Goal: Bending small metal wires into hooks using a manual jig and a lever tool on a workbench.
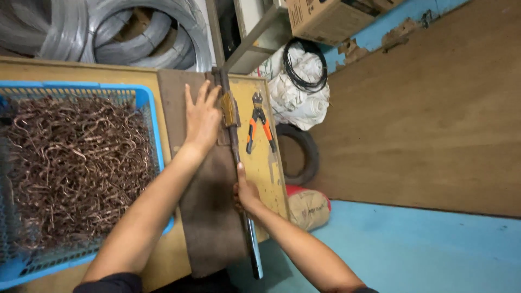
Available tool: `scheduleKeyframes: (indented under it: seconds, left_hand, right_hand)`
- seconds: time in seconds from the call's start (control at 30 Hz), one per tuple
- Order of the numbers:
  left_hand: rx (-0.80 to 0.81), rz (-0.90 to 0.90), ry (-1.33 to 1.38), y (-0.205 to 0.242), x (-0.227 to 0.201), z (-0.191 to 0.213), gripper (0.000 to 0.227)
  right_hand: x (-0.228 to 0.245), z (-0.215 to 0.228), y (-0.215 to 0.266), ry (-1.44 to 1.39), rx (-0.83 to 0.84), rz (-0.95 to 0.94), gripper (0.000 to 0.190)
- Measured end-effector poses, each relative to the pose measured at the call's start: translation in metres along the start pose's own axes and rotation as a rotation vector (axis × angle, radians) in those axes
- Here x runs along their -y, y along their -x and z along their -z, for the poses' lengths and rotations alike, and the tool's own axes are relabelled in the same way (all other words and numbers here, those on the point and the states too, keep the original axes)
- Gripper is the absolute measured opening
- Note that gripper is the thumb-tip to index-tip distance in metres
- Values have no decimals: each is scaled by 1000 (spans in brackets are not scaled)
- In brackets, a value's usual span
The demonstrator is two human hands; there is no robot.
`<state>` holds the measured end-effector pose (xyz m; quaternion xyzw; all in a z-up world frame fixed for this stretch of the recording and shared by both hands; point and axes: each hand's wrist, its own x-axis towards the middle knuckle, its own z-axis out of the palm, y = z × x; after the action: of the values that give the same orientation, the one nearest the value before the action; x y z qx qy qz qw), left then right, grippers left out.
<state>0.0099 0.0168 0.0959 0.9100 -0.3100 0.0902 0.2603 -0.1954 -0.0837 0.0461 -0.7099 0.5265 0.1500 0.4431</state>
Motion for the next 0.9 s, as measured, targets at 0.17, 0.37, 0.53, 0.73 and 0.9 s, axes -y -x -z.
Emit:
scheduleKeyframes:
  seconds: [0.17, 0.37, 0.53, 0.73, 0.9]
  left_hand:
    - [14, 56, 14, -1, -2, -8, 5]
    - [-18, 84, 44, -1, -1, -14, 3]
    - [-40, 94, 50, -2, 2, -23, 7]
    - [-27, 136, -3, 0, -8, -3, 8]
    - [-18, 162, -32, -5, -4, -9, 8]
  right_hand:
    - [-7, 1, -5, 84, -9, 60, 96]
    - [12, 2, 15, 137, -19, 49, 97]
    - [-1, -1, 1, 83, -13, 26, 97]
    - [-6, -2, -6, 43, -19, 6, 95]
    - [-3, 0, -5, -7, -6, 20, 93]
